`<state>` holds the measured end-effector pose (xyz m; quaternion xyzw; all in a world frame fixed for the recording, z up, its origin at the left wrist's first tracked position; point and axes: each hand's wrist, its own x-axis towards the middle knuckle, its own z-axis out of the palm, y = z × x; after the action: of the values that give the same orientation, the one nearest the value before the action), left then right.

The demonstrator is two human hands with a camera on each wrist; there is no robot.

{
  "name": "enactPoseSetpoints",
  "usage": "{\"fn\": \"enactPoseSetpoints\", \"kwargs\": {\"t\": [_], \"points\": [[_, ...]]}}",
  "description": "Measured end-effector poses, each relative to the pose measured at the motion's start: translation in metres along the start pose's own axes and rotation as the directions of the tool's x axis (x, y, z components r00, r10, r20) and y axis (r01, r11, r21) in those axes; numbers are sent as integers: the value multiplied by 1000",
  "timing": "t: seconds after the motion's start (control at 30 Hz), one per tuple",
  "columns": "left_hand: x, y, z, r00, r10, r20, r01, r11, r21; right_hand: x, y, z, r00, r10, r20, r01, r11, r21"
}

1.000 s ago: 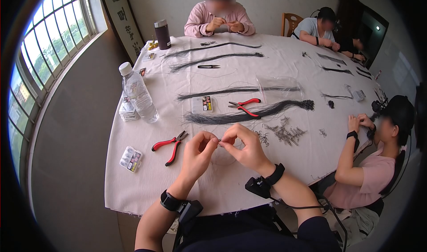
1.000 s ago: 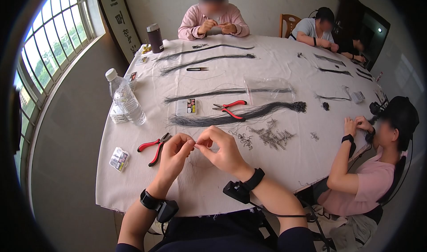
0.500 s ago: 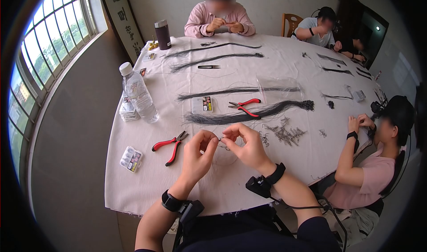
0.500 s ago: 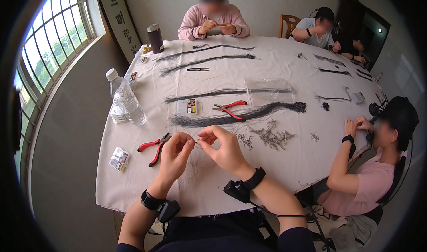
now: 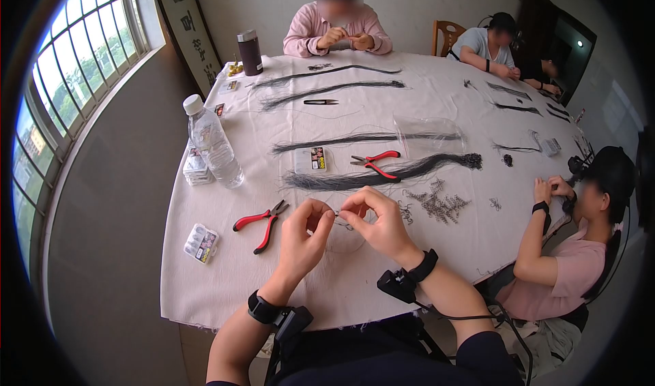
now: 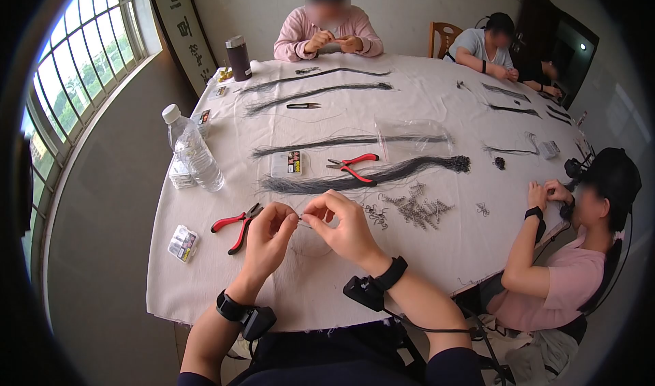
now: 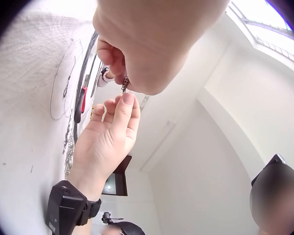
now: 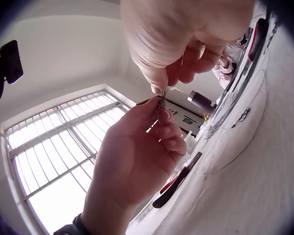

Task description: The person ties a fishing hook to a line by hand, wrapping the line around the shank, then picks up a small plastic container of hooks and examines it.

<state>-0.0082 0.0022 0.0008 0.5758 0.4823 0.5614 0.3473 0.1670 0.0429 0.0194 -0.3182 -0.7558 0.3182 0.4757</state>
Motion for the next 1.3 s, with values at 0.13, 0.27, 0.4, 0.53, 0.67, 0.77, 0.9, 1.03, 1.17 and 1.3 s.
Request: {"fn": "enactPoseSetpoints", "kwargs": {"t": [0.13,0.27,0.4,0.53,0.67,0.77,0.9,1.03,1.17,1.3], "points": [[0,0,0,1000,-9,0,9,1000,-7,0,0,1,1000,-26,8,26,1000,-1],[0,0,0,1000,-26,-3,26,1000,-10,-1,-1,2,998,-67,2,67,998,-8],[0,0,0,999,-33,-6,33,999,-11,-1,-2,3,993,-117,-7,117,993,-20],[0,-2,0,999,-45,-19,45,999,-11,0,-1,3,982,-187,0,186,981,-50],[0,-3,-1,997,-76,-22,75,997,-19,-1,-1,3,987,-159,-35,158,987,-31],[0,-4,-1,997,-70,-27,69,997,-26,-1,-1,2,990,-135,-37,134,991,-30],[0,-1,0,999,-48,-19,47,998,-47,0,-4,2,985,-171,-16,170,984,-47],[-1,10,2,998,66,-4,-66,996,62,0,-1,4,985,-172,0,172,985,-26],[0,6,2,991,131,-13,-129,983,131,0,-3,3,993,-118,22,119,993,-25],[0,7,2,992,128,-16,-125,984,124,0,-4,2,994,-107,22,108,994,-18]]}}
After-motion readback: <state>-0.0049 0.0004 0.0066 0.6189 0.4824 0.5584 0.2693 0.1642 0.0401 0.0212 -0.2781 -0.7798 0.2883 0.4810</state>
